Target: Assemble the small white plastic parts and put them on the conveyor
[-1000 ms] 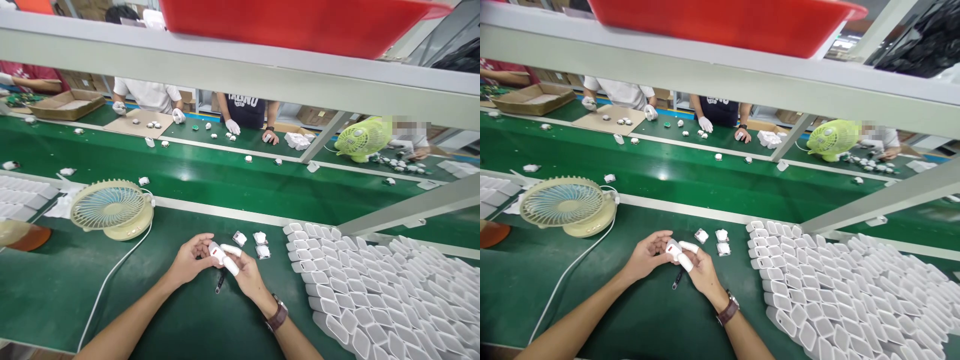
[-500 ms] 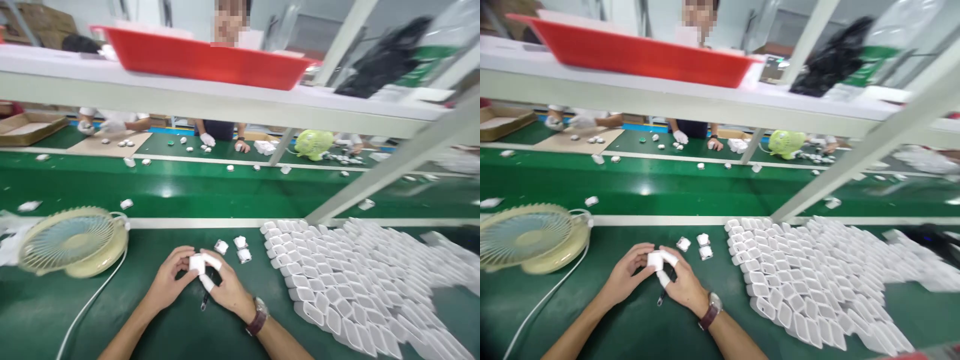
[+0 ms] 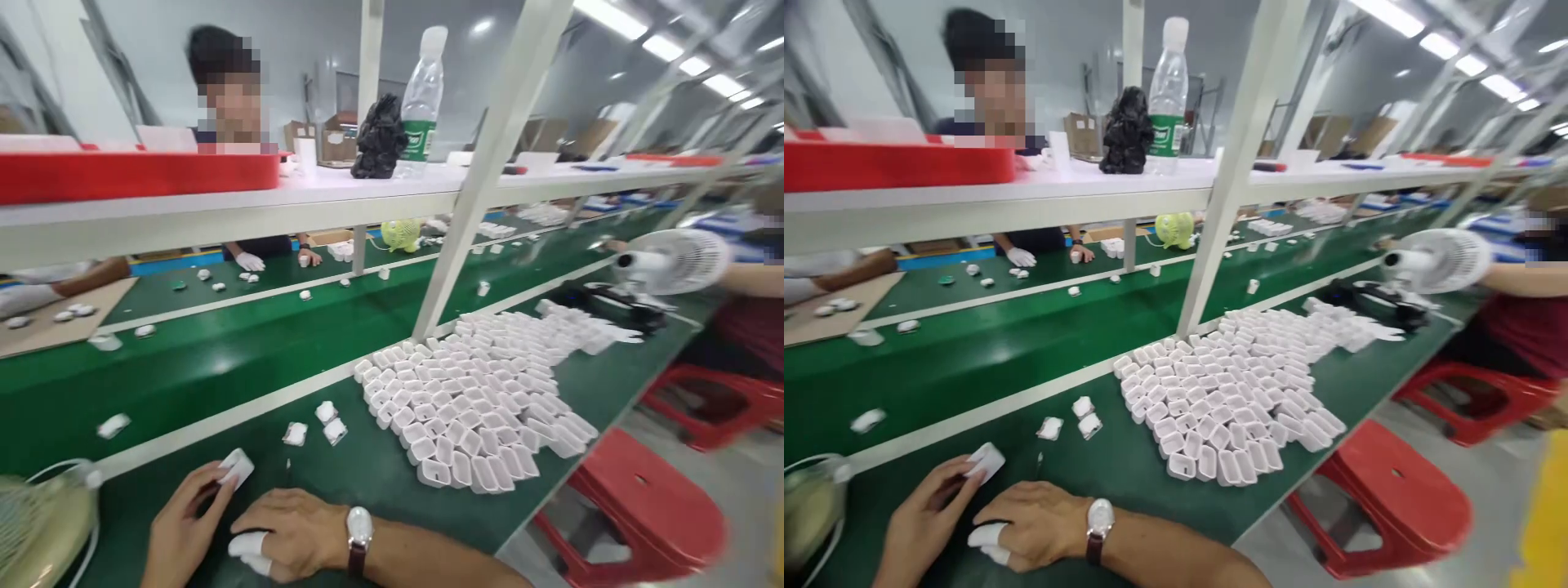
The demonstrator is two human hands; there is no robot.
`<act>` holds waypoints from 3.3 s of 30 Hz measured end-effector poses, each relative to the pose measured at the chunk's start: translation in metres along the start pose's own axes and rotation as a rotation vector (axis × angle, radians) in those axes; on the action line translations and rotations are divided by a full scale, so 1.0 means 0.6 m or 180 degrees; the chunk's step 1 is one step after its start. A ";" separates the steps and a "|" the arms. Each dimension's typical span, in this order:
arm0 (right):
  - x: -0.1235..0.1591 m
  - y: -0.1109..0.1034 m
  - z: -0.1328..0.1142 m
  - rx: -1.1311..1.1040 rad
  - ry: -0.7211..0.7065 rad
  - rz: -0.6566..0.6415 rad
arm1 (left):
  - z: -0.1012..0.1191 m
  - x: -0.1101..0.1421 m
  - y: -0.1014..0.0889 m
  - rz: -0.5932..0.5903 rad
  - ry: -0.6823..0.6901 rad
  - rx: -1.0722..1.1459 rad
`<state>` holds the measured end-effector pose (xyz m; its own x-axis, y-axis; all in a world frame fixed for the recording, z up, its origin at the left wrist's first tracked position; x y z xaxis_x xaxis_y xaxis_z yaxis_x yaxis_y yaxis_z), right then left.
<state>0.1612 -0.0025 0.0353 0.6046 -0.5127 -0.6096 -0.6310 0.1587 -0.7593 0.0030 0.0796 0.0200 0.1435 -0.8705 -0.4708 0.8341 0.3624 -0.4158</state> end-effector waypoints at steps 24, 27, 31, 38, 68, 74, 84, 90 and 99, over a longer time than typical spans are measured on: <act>-0.002 0.000 -0.015 0.0135 -0.0542 -0.0100 | 0.236 -0.144 0.306 -0.1299 0.1538 -0.0018; 0.002 0.013 -0.010 0.0150 -0.0547 -0.0148 | 0.277 -0.108 0.371 -0.1727 0.1763 0.0055; 0.004 0.031 -0.009 0.0192 -0.0741 -0.0104 | 0.295 -0.094 0.429 -0.1891 0.1793 -0.0014; 0.016 0.052 0.006 -0.0163 -0.0191 -0.0103 | 0.263 -0.134 0.393 -0.1490 0.1314 -0.0099; -0.104 -0.092 0.150 -0.0127 0.0690 0.1029 | 0.016 -0.027 0.036 -0.0743 -0.0248 0.0802; -0.198 0.026 0.250 -0.0247 0.1069 0.0434 | 0.017 -0.030 0.035 -0.0904 -0.0213 0.0604; -0.292 0.100 0.319 -0.0215 0.1194 -0.0096 | -0.008 -0.051 0.029 -0.1077 -0.0514 0.0359; -0.208 0.049 0.284 -0.0115 0.1442 -0.0227 | -0.002 -0.057 0.014 -0.0276 -0.0406 0.0457; -0.110 -0.008 0.111 -0.0243 0.0970 -0.0404 | -0.010 -0.057 -0.033 0.0756 -0.0235 0.0314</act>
<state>0.1569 0.0869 0.0637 0.5149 -0.7548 -0.4064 -0.6014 0.0197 -0.7987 -0.0217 0.1044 0.0399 0.3768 -0.7882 -0.4866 0.8198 0.5283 -0.2210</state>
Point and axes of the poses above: each hand's wrist, its own x-axis away from the middle knuckle, its own y-axis out of the palm, z = x × y, the point moved 8 cm from there along -x, towards the middle knuckle, and after that the axes turned 14 degrees about z, right-handed, at the moved point
